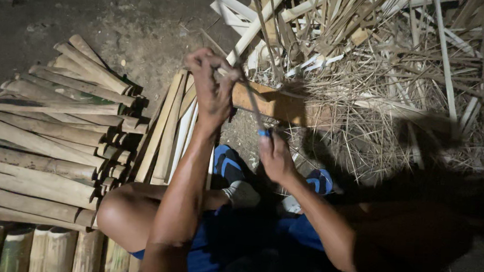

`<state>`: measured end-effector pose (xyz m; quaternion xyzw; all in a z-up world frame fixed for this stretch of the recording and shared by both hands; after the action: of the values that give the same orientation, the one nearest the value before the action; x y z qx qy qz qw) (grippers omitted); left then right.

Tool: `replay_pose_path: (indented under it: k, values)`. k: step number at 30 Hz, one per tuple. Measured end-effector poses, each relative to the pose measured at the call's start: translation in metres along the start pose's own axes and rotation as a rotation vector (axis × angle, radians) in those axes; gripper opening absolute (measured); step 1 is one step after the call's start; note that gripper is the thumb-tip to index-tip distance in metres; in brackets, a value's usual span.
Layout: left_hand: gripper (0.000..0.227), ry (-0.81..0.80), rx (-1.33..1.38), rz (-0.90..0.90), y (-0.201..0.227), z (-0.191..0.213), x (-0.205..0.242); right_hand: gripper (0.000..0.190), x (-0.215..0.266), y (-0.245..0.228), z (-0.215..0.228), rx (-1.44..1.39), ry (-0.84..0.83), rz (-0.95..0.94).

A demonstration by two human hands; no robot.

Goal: The person sits on the ground and uses a machete to split bamboo poles into thin strips. The person repeatedly strikes the bamboo against a wooden block to separate it into smaller pieces.

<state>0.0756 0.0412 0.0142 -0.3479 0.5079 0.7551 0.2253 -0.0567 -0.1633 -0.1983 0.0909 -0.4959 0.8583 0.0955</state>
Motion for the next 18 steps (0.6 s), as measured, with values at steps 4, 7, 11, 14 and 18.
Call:
replay_pose_path:
  k: [4,7,11,14,18]
  values:
    - [0.028,0.008,0.002,-0.009,0.007,0.014,-0.007,0.037,-0.049,0.075,0.000,0.246,0.026,-0.254]
    - [0.026,0.035,-0.046,-0.087,0.026,0.009,-0.018,0.039,-0.068,0.073,0.020,0.259,0.015,-0.247]
    - [0.026,0.212,-0.120,0.045,0.036,-0.011,-0.019,0.042,-0.037,-0.021,0.033,0.078,0.029,-0.133]
    - [0.022,0.277,-0.078,0.018,0.038,-0.016,-0.014,0.036,0.002,-0.103,0.041,-0.008,0.114,0.077]
    - [0.013,0.311,0.015,0.063,0.025,-0.005,-0.017,0.035,-0.009,-0.113,0.039,-0.062,-0.054,-0.035]
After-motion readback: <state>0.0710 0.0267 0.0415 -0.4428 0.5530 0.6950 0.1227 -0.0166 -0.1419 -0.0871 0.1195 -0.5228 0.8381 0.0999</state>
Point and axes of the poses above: each hand's wrist, its own x-axis away from the middle knuckle, its own z-axis out of the back of the hand, y = z × x, the point moved 6 cm from there along -x, towards the middle knuckle, and after that the axes turned 10 degrees about -z, right-handed, at the moved point
